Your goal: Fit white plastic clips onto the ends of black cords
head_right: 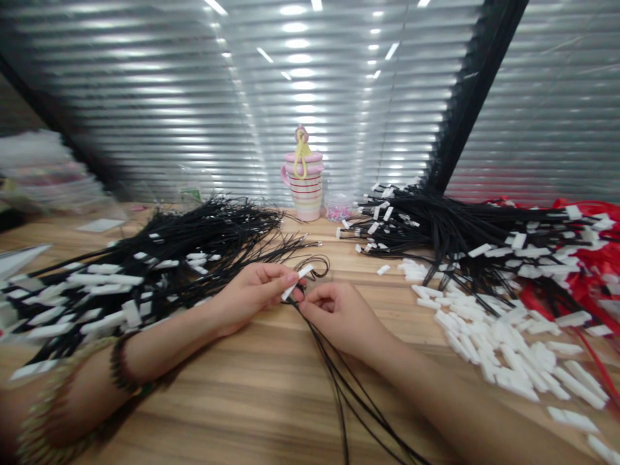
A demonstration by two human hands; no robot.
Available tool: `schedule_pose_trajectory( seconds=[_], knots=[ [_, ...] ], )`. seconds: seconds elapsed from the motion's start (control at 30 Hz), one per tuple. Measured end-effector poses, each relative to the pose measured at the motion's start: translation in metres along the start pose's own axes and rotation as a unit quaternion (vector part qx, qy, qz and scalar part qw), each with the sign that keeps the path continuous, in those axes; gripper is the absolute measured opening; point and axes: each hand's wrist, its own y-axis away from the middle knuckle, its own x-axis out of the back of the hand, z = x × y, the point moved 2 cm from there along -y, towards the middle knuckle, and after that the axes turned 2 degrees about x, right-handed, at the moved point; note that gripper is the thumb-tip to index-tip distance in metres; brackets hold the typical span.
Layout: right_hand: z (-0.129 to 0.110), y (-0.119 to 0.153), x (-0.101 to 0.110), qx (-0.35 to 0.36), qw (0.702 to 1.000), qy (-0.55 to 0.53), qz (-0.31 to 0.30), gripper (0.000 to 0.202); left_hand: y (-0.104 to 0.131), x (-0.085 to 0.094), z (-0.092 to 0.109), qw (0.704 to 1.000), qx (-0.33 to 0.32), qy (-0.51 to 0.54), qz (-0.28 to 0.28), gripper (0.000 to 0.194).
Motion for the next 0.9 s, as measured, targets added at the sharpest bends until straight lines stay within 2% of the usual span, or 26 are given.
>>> schedule_pose_trajectory(
  seconds=[0.27,0.43,0.53,0.7,0.9],
  knots=[
    [0.0000,-0.0007,0.0000,-0.005,1.000,0.022,0.001,0.024,0.0017,-0.0017,0.0015,1.000,-0.005,-0.002,-0.001,0.029],
    [-0.0005,0.0013,-0.0005,0.043,0.988,0.143,0.031,0.023,0.0007,-0.0026,0.0009,1.000,-0.004,-0.006,-0.008,0.031],
    [-0.0015,0.0031,-0.0019,0.066,0.980,0.178,0.057,0.017,0.0009,-0.0036,0.0024,1.000,-0.005,-0.023,-0.005,0.032],
    [-0.0005,0.0034,-0.0033,0.058,0.986,0.145,0.065,0.010,0.0009,-0.0039,0.0023,0.999,-0.008,-0.039,0.001,0.033],
    [-0.0015,-0.0003,0.0015,-0.009,0.996,0.056,0.066,0.022,-0.0004,-0.0023,-0.0005,0.999,-0.010,-0.043,0.017,0.033]
  ],
)
